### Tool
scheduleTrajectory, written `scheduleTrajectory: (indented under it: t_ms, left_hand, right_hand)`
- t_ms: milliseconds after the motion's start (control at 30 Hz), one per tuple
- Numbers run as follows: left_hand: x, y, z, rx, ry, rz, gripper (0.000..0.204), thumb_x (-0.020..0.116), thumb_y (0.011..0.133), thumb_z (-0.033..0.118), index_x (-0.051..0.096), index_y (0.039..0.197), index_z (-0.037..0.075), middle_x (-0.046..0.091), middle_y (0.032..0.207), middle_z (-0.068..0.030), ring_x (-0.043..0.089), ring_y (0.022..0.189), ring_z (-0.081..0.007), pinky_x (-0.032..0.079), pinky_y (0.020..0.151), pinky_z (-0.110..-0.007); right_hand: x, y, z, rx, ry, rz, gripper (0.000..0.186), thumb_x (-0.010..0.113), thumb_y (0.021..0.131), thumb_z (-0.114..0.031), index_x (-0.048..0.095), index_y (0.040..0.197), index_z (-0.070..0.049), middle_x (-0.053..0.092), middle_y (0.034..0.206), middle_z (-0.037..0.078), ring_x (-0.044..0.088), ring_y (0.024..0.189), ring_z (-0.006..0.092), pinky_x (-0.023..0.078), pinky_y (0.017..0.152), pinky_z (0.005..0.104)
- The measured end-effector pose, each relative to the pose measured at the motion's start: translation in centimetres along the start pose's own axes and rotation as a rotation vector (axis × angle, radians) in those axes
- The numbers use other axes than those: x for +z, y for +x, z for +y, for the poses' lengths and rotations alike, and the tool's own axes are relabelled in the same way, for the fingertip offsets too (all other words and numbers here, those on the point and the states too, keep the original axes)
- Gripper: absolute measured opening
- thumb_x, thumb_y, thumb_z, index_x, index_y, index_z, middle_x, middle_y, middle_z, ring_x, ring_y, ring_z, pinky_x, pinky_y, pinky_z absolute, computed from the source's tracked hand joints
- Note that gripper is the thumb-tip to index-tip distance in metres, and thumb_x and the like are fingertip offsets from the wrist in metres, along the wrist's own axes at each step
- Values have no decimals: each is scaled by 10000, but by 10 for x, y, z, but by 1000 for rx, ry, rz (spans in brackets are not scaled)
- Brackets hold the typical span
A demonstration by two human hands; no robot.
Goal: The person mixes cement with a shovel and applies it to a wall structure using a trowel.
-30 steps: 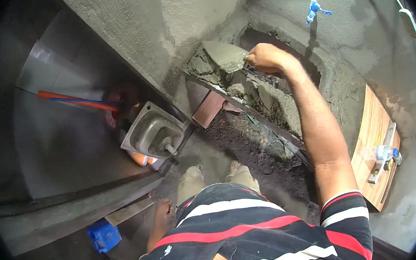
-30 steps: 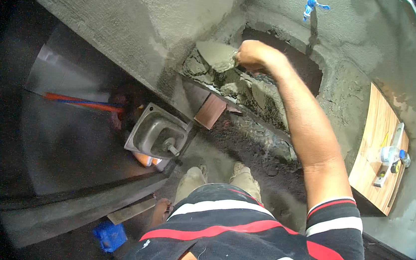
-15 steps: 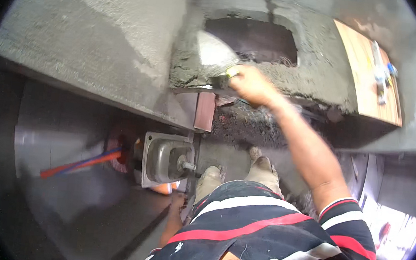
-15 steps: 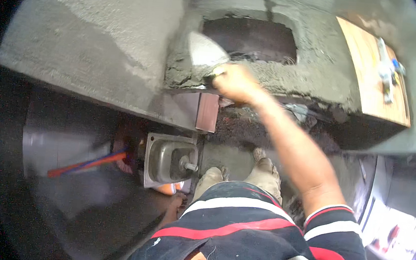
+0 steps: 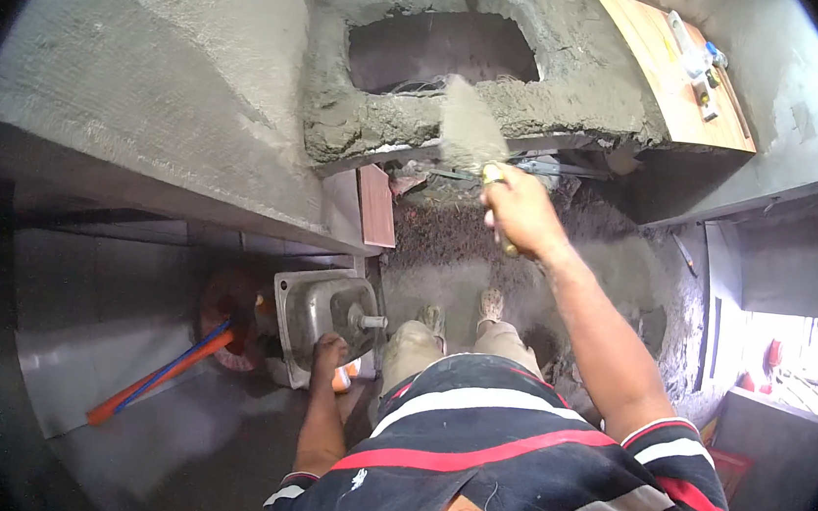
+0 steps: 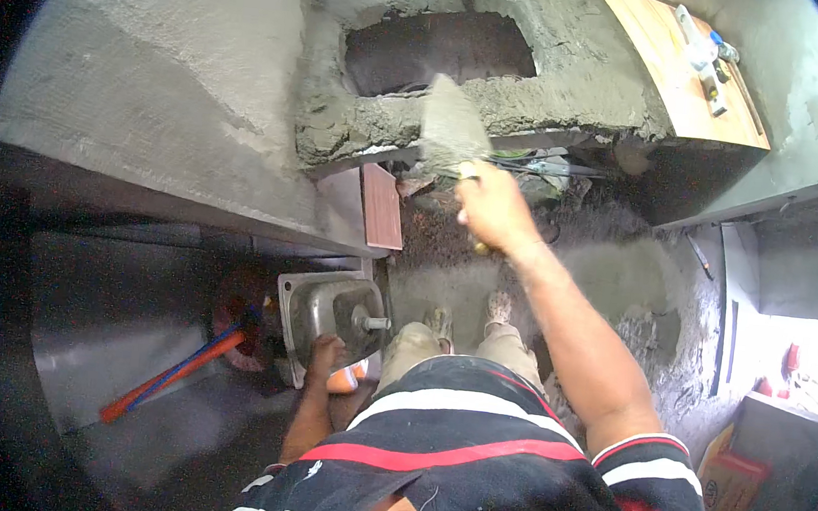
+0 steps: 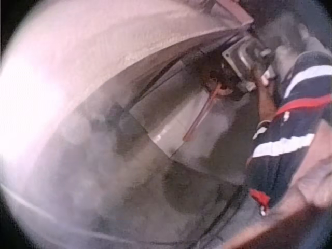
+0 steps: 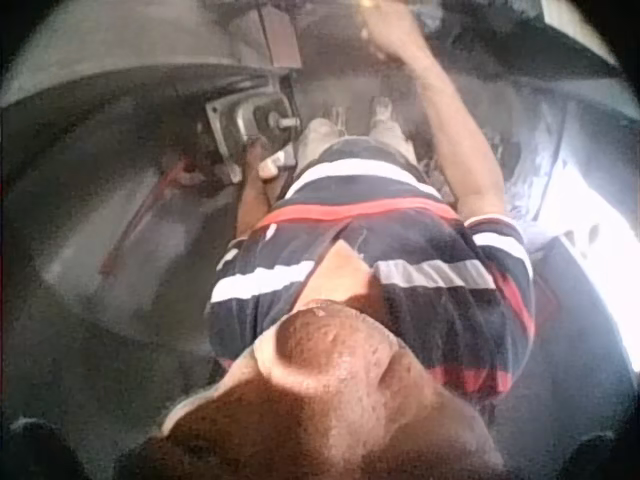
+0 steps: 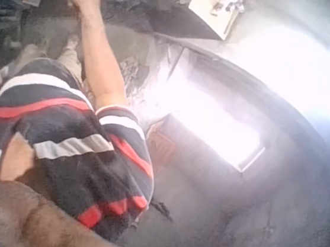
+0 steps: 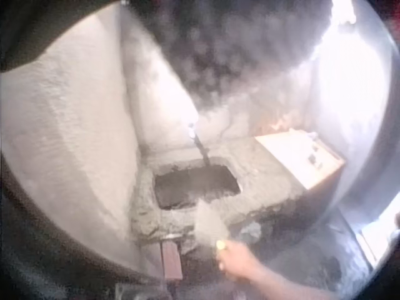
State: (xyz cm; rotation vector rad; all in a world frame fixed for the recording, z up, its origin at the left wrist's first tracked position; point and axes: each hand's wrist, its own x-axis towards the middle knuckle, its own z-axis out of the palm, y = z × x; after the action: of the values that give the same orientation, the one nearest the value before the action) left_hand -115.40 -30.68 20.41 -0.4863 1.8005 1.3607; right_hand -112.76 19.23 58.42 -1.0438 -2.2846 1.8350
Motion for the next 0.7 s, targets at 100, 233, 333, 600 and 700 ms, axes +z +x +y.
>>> scheduleTrajectory:
  t_ms: [100,233,333,600,700]
  left_hand:
    - [25,-20,-4,-101,211,-73,214,641,833,164,568,1032,132,585,770,-14,606,636,-175,511,541,-295]
    - [5,-22,-67,-185,149,-110,244,632,840,168,551,1064,117,609,827,-39,649,688,-193,520,546,-331]
    - [3,-25,-74,-291,117,-155,240,631,838,152,546,1058,109,622,916,-58,670,760,-206,510,536,-354]
    - [-36,-45,-92,-350,-243,-59,168,670,783,89,622,944,92,592,684,-46,566,543,-144,419,414,-294]
    - [-1,-63,-73,-160,210,88,100,652,795,129,632,889,101,591,682,-39,578,555,-152,453,446,-306]
  right_hand:
    - [-6,1,14,146,342,24,159,513,937,-176,620,942,-59,615,759,28,576,545,116,487,449,300]
    - [34,5,-4,196,579,-102,130,550,929,-150,608,991,-51,618,767,22,576,559,95,479,412,274]
    - [61,20,-13,210,588,-229,143,552,930,-161,609,983,-41,618,768,25,576,554,95,483,412,271]
    - [127,40,-34,81,348,-362,168,544,917,-150,616,867,-6,608,710,45,580,541,114,469,469,301]
    - [114,54,-20,-278,-371,-164,239,498,905,-169,633,871,24,678,781,211,692,680,295,546,654,424]
